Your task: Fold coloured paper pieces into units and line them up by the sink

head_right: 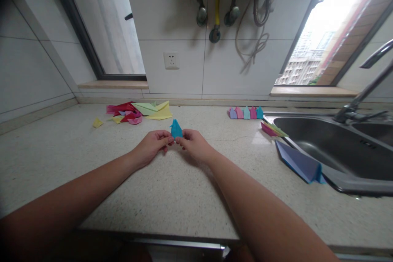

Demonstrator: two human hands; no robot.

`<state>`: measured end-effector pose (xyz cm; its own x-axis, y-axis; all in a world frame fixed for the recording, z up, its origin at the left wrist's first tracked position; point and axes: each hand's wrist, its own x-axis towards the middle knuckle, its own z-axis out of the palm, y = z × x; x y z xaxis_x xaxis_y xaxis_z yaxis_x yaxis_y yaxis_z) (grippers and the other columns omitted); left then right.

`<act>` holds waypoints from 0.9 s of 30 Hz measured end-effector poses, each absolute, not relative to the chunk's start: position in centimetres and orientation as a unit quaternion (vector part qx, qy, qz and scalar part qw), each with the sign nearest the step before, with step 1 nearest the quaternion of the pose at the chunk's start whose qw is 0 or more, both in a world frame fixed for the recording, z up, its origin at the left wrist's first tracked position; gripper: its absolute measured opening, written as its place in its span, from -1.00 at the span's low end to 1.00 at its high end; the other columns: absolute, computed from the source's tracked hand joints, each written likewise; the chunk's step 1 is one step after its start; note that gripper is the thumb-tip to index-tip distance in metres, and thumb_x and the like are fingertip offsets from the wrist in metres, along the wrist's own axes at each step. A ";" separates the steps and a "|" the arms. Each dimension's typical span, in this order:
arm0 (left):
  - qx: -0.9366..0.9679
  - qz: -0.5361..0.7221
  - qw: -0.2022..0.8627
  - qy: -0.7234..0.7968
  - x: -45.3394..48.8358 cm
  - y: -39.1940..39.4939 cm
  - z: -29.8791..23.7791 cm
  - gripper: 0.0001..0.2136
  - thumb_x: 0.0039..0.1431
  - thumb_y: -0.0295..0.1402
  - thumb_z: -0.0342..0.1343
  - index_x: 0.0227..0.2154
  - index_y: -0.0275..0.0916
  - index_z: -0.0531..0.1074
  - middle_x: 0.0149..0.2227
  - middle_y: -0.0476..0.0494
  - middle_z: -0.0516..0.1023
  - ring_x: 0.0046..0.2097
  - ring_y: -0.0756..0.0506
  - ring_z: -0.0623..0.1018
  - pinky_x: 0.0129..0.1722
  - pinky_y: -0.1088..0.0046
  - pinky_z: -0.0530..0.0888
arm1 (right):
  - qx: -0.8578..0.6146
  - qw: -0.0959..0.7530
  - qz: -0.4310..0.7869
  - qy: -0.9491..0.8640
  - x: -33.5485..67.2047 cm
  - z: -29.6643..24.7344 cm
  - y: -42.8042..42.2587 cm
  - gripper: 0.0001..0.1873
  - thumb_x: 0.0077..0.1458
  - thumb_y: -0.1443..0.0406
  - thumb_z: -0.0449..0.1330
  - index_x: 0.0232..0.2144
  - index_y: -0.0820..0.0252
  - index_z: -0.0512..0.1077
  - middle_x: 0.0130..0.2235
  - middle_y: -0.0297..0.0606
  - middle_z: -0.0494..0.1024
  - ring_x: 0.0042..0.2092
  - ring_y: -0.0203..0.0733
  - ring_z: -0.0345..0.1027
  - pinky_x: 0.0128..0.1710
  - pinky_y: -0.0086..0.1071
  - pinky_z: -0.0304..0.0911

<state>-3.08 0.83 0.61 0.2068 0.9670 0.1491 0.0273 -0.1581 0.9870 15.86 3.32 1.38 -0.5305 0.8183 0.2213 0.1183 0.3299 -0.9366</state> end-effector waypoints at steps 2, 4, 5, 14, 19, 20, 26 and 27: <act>0.604 0.458 0.498 0.422 -3.1 0.7 0.7 -0.74 0.09 -0.18 0.25 -0.34 -0.31 0.51 -0.39 -0.06 0.50 -0.51 0.06 0.39 -0.52 0.51 0.33 | -0.322 0.364 0.483 -0.728 15.9 1.3 3.4 -0.74 0.09 0.13 0.20 -0.35 0.24 0.44 -0.37 -0.28 0.45 -0.36 -0.27 0.27 -0.32 -0.33 0.26; 0.612 0.450 0.491 0.427 -3.0 0.6 0.7 -0.76 0.12 -0.20 0.21 -0.33 -0.31 0.49 -0.41 -0.04 0.47 -0.54 0.07 0.37 -0.56 0.52 0.31 | -0.324 0.367 0.486 -0.724 15.8 1.2 3.4 -0.75 0.09 0.13 0.20 -0.36 0.24 0.43 -0.38 -0.29 0.43 -0.38 -0.27 0.26 -0.33 -0.33 0.25; 0.616 0.448 0.486 0.428 -2.9 0.5 0.7 -0.77 0.13 -0.21 0.19 -0.33 -0.31 0.48 -0.42 -0.02 0.46 -0.55 0.08 0.36 -0.57 0.53 0.29 | -0.326 0.367 0.488 -0.721 15.8 1.1 3.4 -0.75 0.08 0.13 0.20 -0.36 0.24 0.43 -0.39 -0.30 0.43 -0.39 -0.28 0.26 -0.34 -0.33 0.24; 0.644 0.439 0.483 0.400 -2.7 0.4 0.2 -0.78 0.24 -0.20 0.08 -0.31 -0.29 0.40 -0.41 0.00 0.40 -0.57 0.08 0.36 -0.60 0.54 0.27 | -0.304 0.365 0.520 -0.710 15.8 1.3 3.1 -0.72 0.06 0.11 0.22 -0.39 0.23 0.40 -0.42 -0.32 0.40 -0.39 -0.27 0.24 -0.33 -0.32 0.22; 0.649 0.441 0.491 0.379 -3.0 0.4 0.4 -0.81 0.22 -0.23 0.11 -0.30 -0.28 0.41 -0.40 0.00 0.38 -0.52 0.07 0.35 -0.57 0.54 0.27 | -0.303 0.360 0.521 -0.712 15.7 1.7 2.7 -0.72 0.06 0.11 0.21 -0.38 0.26 0.41 -0.41 -0.30 0.42 -0.40 -0.29 0.24 -0.34 -0.34 0.20; 0.649 0.442 0.492 0.375 -3.0 0.4 0.5 -0.82 0.22 -0.24 0.12 -0.31 -0.28 0.40 -0.40 0.00 0.38 -0.50 0.07 0.35 -0.56 0.54 0.27 | -0.301 0.360 0.522 -0.712 15.7 1.8 2.6 -0.72 0.06 0.12 0.21 -0.38 0.26 0.42 -0.41 -0.30 0.42 -0.41 -0.29 0.24 -0.35 -0.34 0.20; 0.654 0.438 0.498 0.365 -3.0 0.4 0.5 -0.81 0.24 -0.22 0.10 -0.30 -0.26 0.37 -0.38 0.00 0.37 -0.48 0.06 0.36 -0.55 0.53 0.27 | -0.299 0.361 0.517 -0.716 15.7 1.6 2.9 -0.70 0.07 0.10 0.22 -0.38 0.25 0.42 -0.40 -0.30 0.43 -0.40 -0.30 0.24 -0.35 -0.35 0.21; 0.652 0.440 0.495 0.370 -3.0 0.4 0.5 -0.81 0.25 -0.21 0.08 -0.29 -0.26 0.37 -0.38 0.00 0.38 -0.50 0.07 0.36 -0.56 0.53 0.27 | -0.302 0.366 0.516 -0.713 15.7 1.5 3.0 -0.69 0.06 0.09 0.23 -0.38 0.24 0.42 -0.40 -0.31 0.43 -0.40 -0.30 0.25 -0.35 -0.35 0.22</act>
<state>-2.95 0.43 0.49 0.3399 0.9175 0.2066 0.0468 -0.2359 0.9706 15.73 3.04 1.53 -0.5487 0.8091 0.2105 0.0534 0.2852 -0.9570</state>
